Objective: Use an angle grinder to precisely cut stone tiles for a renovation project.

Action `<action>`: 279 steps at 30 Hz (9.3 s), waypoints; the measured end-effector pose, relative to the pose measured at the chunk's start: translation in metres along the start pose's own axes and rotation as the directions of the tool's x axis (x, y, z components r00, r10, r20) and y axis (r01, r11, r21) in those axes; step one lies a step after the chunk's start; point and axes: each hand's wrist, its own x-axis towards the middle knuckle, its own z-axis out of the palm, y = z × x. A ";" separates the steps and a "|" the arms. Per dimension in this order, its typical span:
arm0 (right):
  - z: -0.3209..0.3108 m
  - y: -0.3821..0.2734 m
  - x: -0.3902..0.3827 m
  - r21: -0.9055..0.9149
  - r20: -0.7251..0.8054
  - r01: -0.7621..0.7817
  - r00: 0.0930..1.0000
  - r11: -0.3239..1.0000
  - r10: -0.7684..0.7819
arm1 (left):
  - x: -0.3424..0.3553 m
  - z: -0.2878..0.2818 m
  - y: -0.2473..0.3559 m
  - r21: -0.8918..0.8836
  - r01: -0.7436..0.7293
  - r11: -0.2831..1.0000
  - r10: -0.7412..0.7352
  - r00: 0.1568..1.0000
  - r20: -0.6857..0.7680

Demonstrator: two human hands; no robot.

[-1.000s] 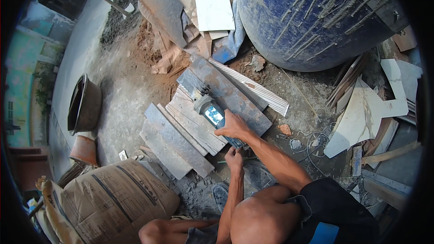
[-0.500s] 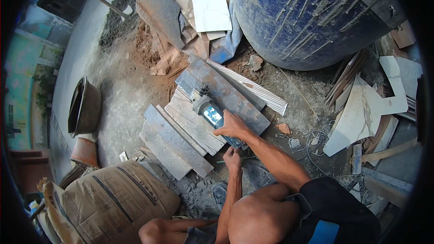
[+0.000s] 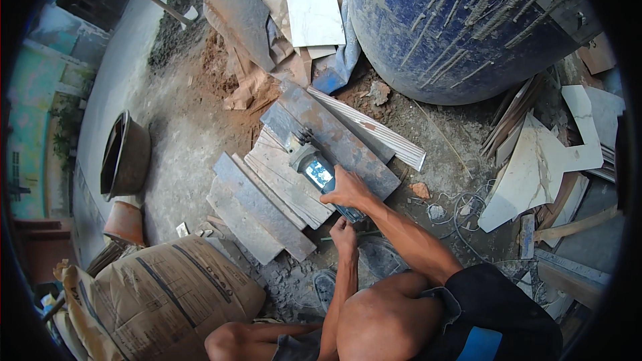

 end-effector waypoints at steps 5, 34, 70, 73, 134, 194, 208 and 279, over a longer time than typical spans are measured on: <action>-0.001 -0.002 -0.002 -0.003 0.035 -0.022 0.999 1.000 0.023 | 0.002 -0.002 -0.003 -0.036 -0.010 0.999 0.011 1.000 0.016; 0.000 0.006 -0.013 -0.012 0.017 -0.037 0.999 0.999 0.037 | -0.004 0.001 0.005 -0.108 0.019 0.994 -0.022 0.999 -0.025; 0.000 0.011 -0.024 0.020 -0.009 -0.014 1.000 1.000 0.015 | 0.005 -0.009 -0.009 -0.177 0.033 0.984 -0.024 0.998 0.056; 0.002 0.006 -0.023 0.030 0.012 -0.008 1.000 1.000 0.008 | 0.005 -0.020 -0.004 -0.193 0.061 0.979 -0.039 0.993 0.115; -0.004 0.015 -0.047 -0.023 0.021 -0.056 0.998 0.998 0.057 | 0.182 -0.065 0.174 0.762 -0.645 -0.067 0.412 0.677 0.609; -0.005 0.024 -0.063 -0.072 0.052 -0.092 0.994 0.993 0.096 | 0.183 -0.063 0.173 0.783 -0.622 -0.011 0.376 0.723 0.580; -0.004 0.026 -0.070 -0.076 0.066 -0.109 0.991 0.991 0.114 | 0.187 -0.065 0.171 0.776 -0.631 -0.006 0.389 0.713 0.583; -0.001 0.046 -0.094 -0.067 -0.019 -0.060 0.998 0.996 0.059 | 0.180 -0.060 0.175 0.781 -0.625 -0.025 0.385 0.715 0.584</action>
